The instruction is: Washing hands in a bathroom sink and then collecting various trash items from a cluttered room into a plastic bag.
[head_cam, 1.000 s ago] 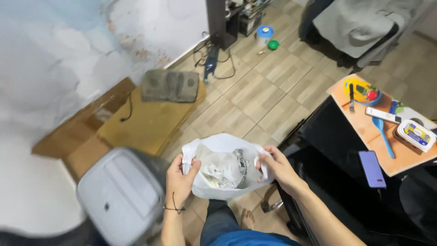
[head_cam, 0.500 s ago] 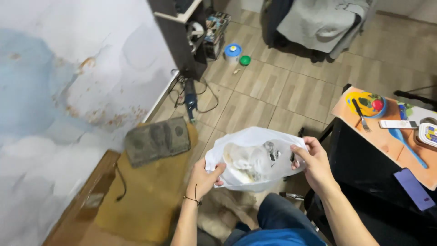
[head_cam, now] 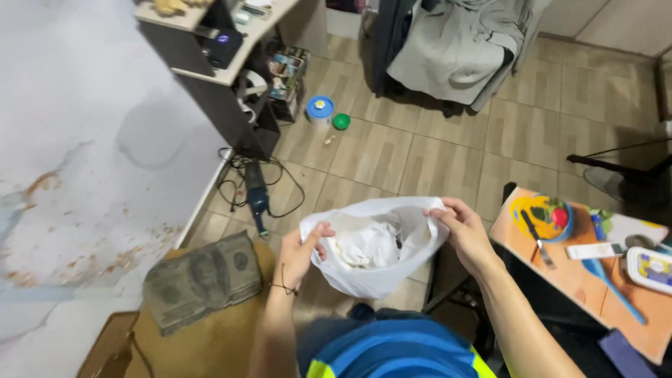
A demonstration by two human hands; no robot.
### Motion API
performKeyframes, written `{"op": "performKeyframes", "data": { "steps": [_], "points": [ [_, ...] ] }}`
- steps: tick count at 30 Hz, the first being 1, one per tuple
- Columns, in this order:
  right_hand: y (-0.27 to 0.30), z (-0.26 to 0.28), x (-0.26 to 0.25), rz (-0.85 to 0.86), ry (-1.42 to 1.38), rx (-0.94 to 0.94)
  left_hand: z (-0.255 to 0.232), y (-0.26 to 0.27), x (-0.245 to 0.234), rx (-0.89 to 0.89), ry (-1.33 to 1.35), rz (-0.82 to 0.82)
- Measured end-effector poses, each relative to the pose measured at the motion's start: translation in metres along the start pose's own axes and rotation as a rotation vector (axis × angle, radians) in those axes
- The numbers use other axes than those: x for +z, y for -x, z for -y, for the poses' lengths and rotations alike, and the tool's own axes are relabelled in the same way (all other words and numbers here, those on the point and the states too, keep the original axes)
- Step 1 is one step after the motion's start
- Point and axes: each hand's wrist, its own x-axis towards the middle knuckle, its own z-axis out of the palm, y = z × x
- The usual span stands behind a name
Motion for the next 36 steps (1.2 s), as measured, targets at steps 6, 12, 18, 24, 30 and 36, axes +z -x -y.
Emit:
{"op": "performKeyframes", "data": {
  "steps": [6,12,18,24,30,36],
  "points": [
    [-0.092,0.06,0.005,0.102,0.108,-0.188,-0.065,-0.097,0.03,0.025,0.0,-0.004],
    [-0.19,0.097,0.0,0.17,0.048,-0.18,-0.102,-0.219,0.047,0.029,-0.062,0.078],
    [-0.293,0.161,0.022,0.133,0.019,-0.167,-0.15,-0.356,0.068,0.077,-0.201,0.064],
    [-0.389,0.206,0.023,-0.047,-0.001,-0.266,-0.217,-0.48,0.096,-0.018,-0.125,0.215],
    [-0.464,0.218,-0.008,-0.218,-0.09,-0.278,-0.216,-0.584,0.12,0.02,-0.349,0.222],
    [-0.568,0.224,-0.071,-0.14,0.154,-0.271,-0.221,-0.642,0.152,0.132,-0.439,0.128]
  ]
}}
